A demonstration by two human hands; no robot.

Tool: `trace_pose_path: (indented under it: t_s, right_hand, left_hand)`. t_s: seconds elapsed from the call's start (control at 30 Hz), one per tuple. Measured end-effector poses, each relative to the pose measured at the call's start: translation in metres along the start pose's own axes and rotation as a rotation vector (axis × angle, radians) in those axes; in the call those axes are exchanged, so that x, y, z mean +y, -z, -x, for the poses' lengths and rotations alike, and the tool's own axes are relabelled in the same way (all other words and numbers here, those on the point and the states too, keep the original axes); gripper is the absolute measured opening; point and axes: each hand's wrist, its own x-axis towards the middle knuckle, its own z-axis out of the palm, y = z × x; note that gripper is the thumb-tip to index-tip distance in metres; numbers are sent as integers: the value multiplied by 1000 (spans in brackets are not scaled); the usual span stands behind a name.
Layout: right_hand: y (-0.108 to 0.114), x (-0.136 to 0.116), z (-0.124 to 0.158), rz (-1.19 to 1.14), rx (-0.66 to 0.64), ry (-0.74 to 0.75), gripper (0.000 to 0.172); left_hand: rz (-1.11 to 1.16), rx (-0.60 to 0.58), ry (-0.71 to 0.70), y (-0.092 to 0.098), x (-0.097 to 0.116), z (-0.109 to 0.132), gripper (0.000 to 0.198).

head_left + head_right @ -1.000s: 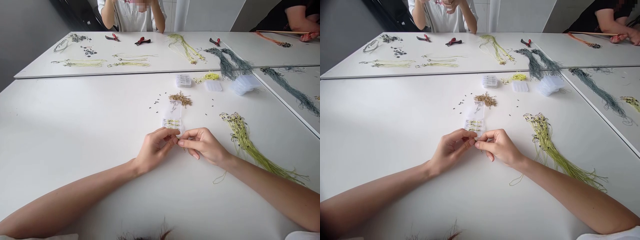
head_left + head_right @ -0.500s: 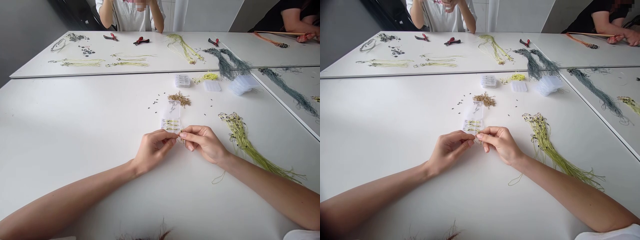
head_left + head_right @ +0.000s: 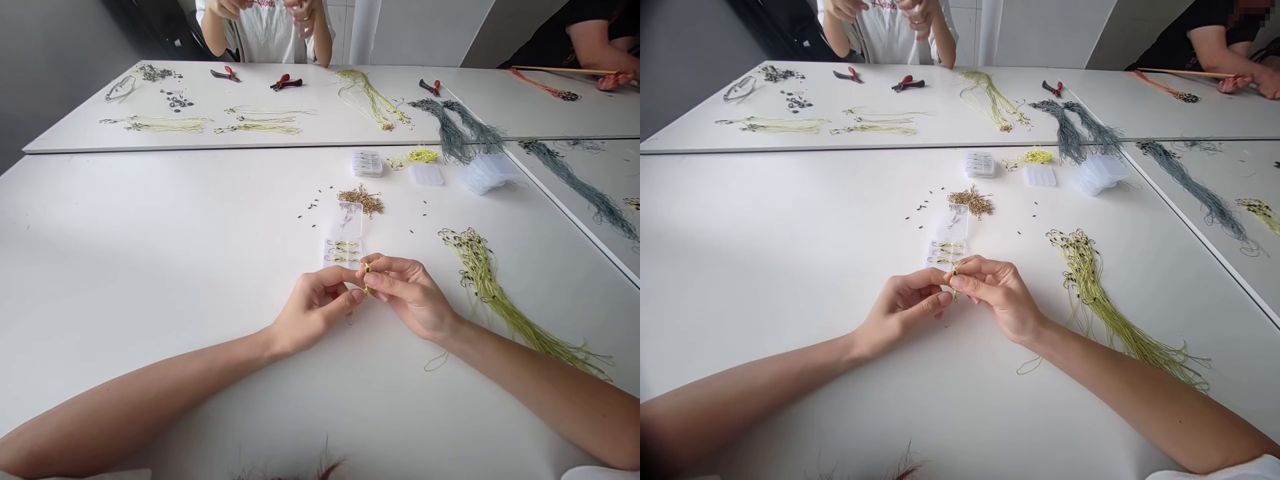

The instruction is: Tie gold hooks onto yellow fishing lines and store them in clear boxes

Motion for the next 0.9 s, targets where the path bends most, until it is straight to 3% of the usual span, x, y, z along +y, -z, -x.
trace_pose_path:
  t_s: [0.1,0.37,0.9]
  right_hand:
    - [0,1,0,-7,-2,0,2]
    - [1,1,2,-40,-59,-54,7]
    - [-3,3,4,40,-3,-17,11]
  left_hand:
    - [131,-54,49,0,3,0,23]
    - [214,-159,76,1,4,-2,20]
    - [88,-27,12,-5,1,1,23]
